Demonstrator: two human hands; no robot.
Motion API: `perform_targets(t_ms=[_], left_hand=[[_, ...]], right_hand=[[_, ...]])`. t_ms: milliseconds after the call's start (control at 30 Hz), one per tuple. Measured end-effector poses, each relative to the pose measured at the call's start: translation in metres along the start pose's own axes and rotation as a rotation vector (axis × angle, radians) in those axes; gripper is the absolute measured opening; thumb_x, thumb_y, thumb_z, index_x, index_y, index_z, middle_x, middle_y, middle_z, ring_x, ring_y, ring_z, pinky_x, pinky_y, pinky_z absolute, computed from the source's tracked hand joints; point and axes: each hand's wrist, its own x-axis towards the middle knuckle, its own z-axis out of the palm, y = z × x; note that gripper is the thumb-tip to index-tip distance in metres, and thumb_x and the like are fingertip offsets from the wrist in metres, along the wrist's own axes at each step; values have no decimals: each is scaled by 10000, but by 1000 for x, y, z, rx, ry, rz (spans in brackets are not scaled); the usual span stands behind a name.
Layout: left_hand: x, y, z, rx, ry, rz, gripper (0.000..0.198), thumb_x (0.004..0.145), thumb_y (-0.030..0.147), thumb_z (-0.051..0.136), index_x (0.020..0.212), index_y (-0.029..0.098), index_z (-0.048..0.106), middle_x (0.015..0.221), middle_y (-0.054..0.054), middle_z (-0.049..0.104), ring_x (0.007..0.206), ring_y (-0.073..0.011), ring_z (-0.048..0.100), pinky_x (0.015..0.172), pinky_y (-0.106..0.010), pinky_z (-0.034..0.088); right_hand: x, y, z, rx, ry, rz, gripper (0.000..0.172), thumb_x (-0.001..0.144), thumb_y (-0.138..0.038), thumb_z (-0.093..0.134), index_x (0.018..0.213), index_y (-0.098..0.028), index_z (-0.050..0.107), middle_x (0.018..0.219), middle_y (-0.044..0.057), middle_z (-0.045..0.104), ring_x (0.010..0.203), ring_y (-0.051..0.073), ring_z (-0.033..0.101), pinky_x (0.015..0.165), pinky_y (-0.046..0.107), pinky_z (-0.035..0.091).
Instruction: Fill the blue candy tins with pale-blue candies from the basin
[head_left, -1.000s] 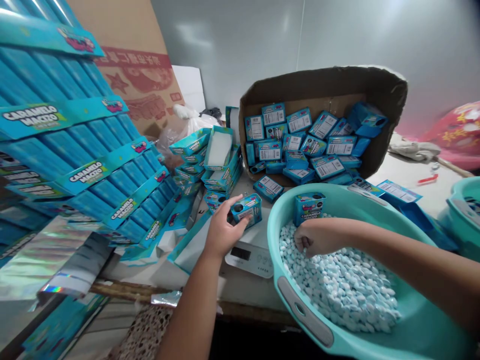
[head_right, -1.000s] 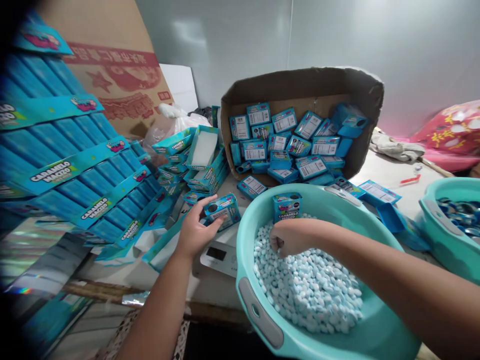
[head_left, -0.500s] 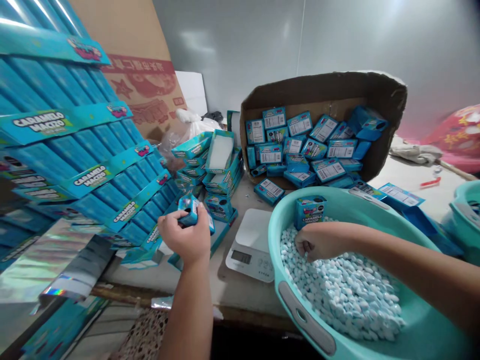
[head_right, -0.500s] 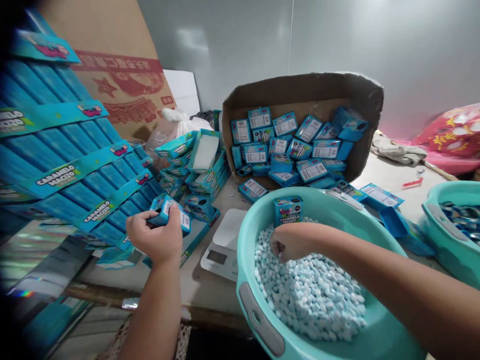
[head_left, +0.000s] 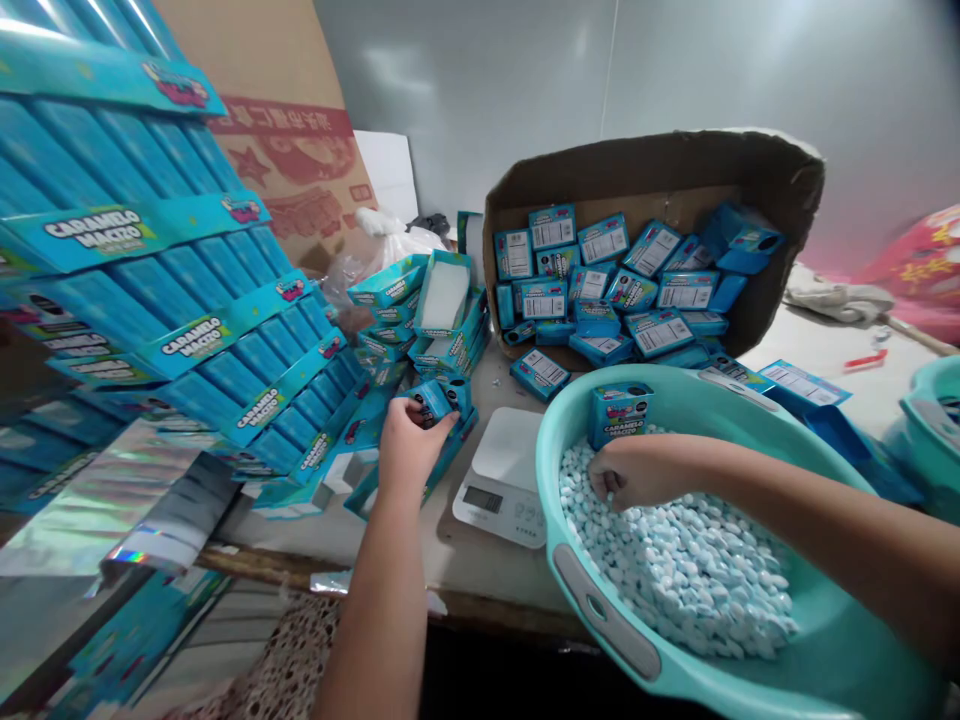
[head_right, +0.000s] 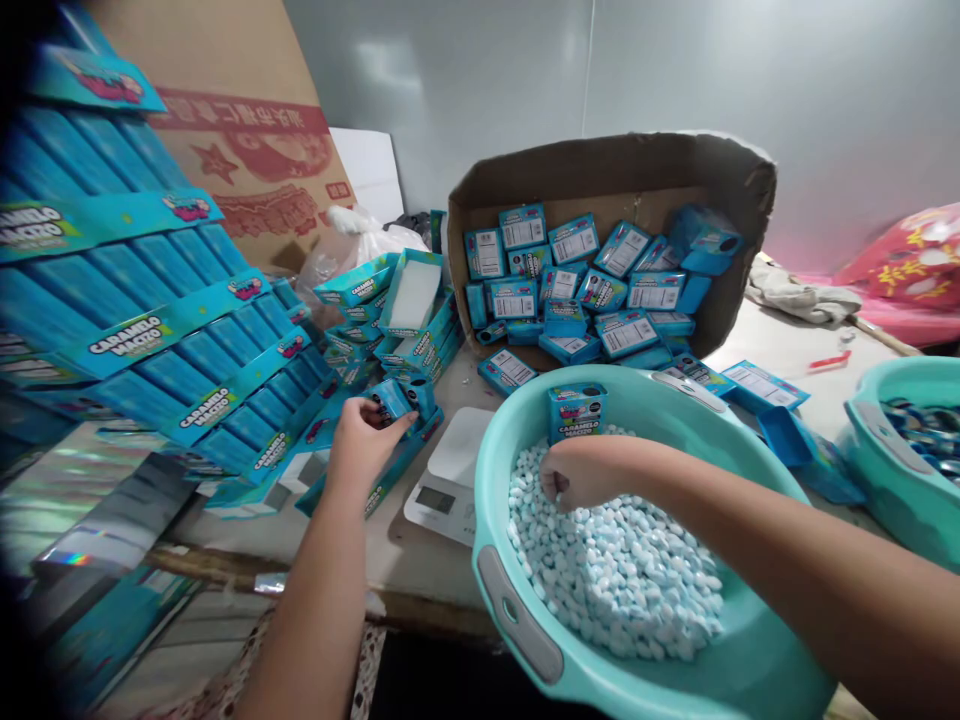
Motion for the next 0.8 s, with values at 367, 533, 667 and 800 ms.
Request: perform_targets(t_ms=[367,533,667,800], left_hand=[[7,-10,-3,-64,-115,-149,1174,511,530,865,1458,184,263,1450,-245,367,1357,-420,377,1091,-575,336],[6,-8,-1,-139,-39,42,1192,517,385,888,1492,202,227,1478,-202,382,1380,-365,380,1144,-516,313],[4,-7,4,-63,-32,173,1146,534,307,877,1495,195,261,1489,-195,374,1422,-358,319,1172,-492,278],[5,-12,4,-105,-128,118,1196,531,343,884,1509,188,213,1493,-218,375,1398,-358,366,1149,-498,312]], right_hand=[[-4,2,1,16,-3,-22,169,751,-223,665,917,-203,693,872,5,683,756,155,597,619,239,395],[-2,3,0,-4,-19,-14,187,727,-208,668,913,-198,690,869,0,685,746,152,595,608,230,386],[-1,1,0,-18,-25,-17,180,732,-205,663,910,-191,684,865,4,680,741,151,586,603,228,377],[-2,-1,0,-23,-24,-11,185,744,-197,665,928,-188,680,864,5,680,739,149,588,599,226,375]])
